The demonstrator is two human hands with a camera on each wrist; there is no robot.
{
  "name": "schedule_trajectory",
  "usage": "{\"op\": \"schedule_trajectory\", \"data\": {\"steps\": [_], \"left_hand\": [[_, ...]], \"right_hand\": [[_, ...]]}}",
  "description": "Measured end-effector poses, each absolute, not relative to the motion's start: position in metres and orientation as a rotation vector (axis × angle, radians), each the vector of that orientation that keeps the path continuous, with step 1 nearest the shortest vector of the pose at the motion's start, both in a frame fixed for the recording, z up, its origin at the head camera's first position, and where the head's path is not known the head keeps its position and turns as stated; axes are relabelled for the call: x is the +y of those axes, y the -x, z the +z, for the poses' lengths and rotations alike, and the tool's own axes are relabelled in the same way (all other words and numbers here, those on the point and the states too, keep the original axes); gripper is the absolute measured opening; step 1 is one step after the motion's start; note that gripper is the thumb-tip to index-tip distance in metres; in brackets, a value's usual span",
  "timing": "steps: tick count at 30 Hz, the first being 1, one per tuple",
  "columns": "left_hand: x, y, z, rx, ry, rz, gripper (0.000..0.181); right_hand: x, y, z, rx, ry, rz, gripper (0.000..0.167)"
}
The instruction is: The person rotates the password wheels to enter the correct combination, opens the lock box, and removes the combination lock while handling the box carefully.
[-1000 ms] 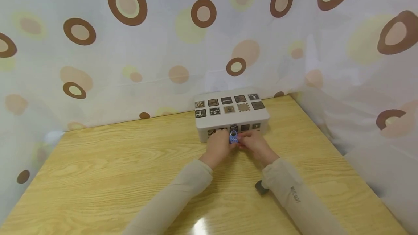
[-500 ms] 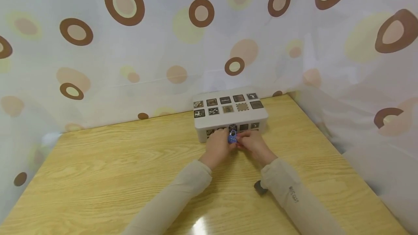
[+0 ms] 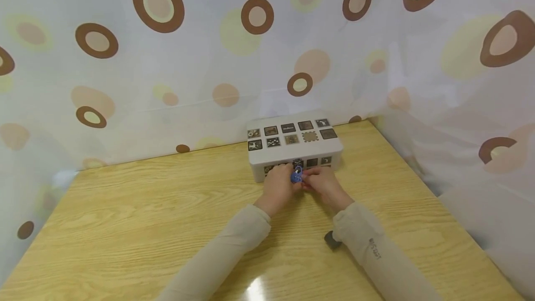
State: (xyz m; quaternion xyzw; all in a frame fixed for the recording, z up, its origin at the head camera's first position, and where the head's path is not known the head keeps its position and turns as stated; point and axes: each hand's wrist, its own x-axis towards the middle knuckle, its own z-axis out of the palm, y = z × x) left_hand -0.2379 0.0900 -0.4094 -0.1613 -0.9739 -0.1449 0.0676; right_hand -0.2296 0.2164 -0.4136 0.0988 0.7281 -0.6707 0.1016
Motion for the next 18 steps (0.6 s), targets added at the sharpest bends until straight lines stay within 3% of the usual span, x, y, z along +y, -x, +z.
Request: {"op": "schedule_trajectory", "data": {"steps": [18], "left_hand": [[0.0877, 0.2409, -0.4056, -2.956, 0.489, -0.475, 0.029]], "right_hand": [[0.2143, 0.2312, -0.4138, 2.048, -0.281, -2.086, 0.029]]}}
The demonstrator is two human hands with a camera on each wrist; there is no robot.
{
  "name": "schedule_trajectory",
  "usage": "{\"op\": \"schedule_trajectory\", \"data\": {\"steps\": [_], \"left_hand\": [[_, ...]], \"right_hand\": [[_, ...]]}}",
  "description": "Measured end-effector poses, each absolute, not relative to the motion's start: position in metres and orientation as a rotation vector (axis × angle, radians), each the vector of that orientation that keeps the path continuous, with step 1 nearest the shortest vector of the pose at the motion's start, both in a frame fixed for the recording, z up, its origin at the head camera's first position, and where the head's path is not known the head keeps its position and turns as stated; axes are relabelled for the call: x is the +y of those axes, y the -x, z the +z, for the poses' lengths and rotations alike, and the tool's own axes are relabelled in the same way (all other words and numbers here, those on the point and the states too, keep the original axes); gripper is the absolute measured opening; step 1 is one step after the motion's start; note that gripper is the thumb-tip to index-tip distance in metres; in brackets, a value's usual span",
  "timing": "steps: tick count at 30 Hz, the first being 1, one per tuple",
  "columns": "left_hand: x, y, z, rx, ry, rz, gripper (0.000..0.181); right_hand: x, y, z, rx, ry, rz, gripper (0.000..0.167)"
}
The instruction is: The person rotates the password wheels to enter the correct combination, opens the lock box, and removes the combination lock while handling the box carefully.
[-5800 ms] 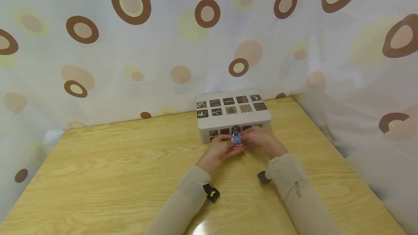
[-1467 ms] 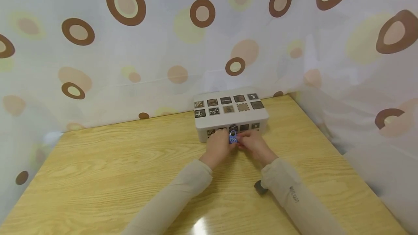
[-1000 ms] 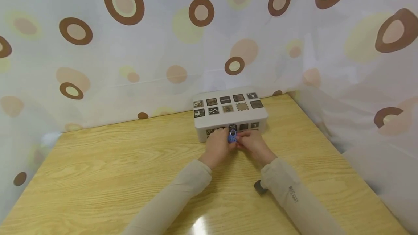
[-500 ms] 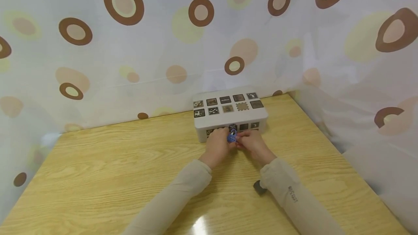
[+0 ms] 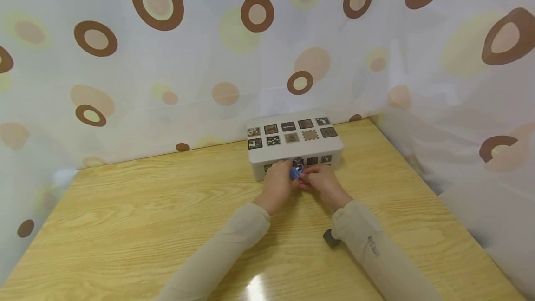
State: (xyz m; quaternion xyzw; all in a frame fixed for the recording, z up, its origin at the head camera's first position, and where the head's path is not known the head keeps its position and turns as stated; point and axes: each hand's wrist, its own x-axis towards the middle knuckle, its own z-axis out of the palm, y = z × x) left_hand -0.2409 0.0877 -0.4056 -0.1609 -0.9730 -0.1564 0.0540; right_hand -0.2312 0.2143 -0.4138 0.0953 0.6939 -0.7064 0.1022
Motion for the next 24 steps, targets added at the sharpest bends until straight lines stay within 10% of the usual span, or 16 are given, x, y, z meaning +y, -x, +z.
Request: {"op": "schedule_trajectory", "data": {"steps": [24], "left_hand": [[0.0814, 0.2376, -0.4049, -2.972, 0.585, -0.532, 0.031]], "right_hand": [[0.2145, 0.2283, -0.4177, 2.001, -0.352, -2.06, 0.025]]}}
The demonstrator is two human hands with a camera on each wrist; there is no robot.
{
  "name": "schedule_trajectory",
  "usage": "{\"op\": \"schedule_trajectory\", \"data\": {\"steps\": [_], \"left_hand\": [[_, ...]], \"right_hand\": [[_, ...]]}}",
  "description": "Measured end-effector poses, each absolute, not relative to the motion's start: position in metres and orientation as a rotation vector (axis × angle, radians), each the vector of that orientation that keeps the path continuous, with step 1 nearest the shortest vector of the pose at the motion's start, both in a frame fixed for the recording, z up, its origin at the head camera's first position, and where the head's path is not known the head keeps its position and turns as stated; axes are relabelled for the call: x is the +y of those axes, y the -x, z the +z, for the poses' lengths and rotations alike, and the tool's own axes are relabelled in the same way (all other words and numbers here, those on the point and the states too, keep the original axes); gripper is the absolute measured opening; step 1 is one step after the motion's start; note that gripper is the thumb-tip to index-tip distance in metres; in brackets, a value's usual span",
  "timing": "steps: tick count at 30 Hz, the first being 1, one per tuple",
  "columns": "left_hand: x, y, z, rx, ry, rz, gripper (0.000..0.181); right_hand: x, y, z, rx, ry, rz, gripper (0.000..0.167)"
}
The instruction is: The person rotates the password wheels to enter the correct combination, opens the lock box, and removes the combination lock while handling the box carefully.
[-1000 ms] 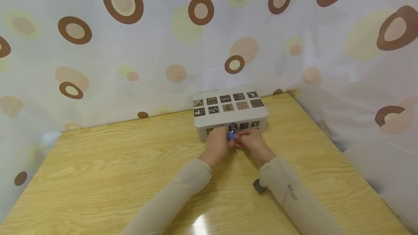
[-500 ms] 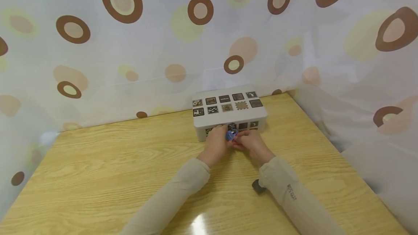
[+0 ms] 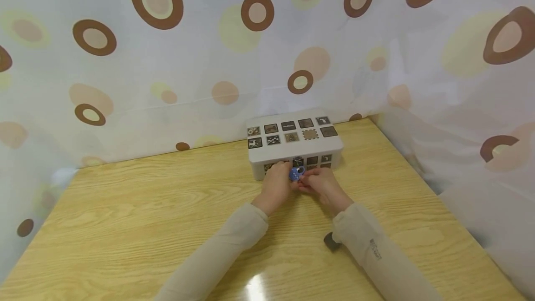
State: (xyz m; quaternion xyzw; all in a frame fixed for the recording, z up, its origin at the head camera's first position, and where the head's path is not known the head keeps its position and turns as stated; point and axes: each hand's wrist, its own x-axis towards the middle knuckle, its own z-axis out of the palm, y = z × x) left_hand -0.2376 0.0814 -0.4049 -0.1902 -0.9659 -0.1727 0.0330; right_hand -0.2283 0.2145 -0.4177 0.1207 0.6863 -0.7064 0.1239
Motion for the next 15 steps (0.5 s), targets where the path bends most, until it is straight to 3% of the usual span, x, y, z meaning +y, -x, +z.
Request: {"op": "schedule_trajectory", "data": {"steps": [15], "left_hand": [[0.072, 0.229, -0.4, -2.975, 0.549, -0.627, 0.028]], "right_hand": [[0.207, 0.218, -0.415, 1.976, -0.319, -2.091, 0.019]]}}
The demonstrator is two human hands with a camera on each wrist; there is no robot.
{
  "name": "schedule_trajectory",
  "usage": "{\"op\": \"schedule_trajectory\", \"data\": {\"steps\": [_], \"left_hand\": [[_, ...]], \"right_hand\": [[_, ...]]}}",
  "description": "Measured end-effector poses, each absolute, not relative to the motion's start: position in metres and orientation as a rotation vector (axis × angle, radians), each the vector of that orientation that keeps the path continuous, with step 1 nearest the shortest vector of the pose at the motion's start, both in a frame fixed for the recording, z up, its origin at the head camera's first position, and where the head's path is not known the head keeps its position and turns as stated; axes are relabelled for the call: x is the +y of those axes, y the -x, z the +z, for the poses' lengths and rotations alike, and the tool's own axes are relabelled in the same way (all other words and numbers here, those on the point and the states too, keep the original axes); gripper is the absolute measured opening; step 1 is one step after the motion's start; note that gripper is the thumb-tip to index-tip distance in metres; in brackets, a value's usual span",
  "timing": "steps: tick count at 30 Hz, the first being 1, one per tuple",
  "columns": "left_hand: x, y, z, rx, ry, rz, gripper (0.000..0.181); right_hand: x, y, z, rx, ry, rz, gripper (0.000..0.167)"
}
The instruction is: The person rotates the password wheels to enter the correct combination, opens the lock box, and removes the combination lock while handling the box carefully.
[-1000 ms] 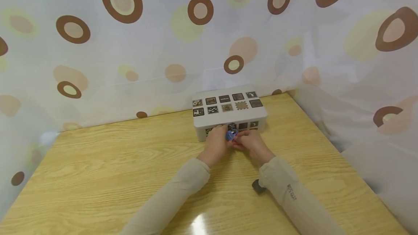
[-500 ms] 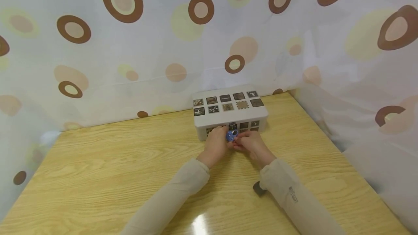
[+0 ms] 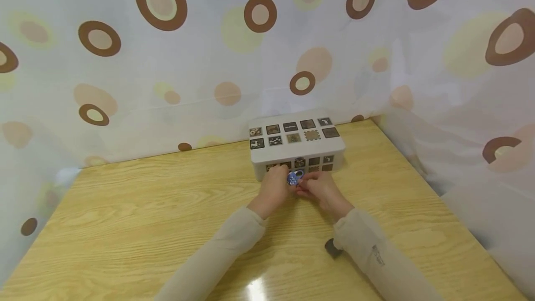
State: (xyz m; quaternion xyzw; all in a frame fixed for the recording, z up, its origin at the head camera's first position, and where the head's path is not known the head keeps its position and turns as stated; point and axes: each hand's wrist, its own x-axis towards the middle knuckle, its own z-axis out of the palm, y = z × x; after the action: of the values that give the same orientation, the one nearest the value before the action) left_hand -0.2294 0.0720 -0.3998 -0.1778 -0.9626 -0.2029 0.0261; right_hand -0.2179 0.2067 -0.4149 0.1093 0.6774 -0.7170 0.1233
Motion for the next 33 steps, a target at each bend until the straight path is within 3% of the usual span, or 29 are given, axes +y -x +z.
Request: {"op": "schedule_trajectory", "data": {"steps": [14, 25, 33], "left_hand": [[0.055, 0.226, -0.398, -2.97, 0.575, -0.8, 0.024], [0.03, 0.232, -0.399, -2.976, 0.667, -1.144, 0.006], [0.012, 0.234, -0.399, -3.017, 0.574, -1.476, 0.013]], "right_hand": [[0.2, 0.209, -0.413, 1.995, -0.204, -2.074, 0.022], [0.191, 0.206, -0.417, 1.998, -0.15, -2.007, 0.032], [0.184, 0.206, -0.413, 2.017, -0.09, -1.979, 0.034]]}}
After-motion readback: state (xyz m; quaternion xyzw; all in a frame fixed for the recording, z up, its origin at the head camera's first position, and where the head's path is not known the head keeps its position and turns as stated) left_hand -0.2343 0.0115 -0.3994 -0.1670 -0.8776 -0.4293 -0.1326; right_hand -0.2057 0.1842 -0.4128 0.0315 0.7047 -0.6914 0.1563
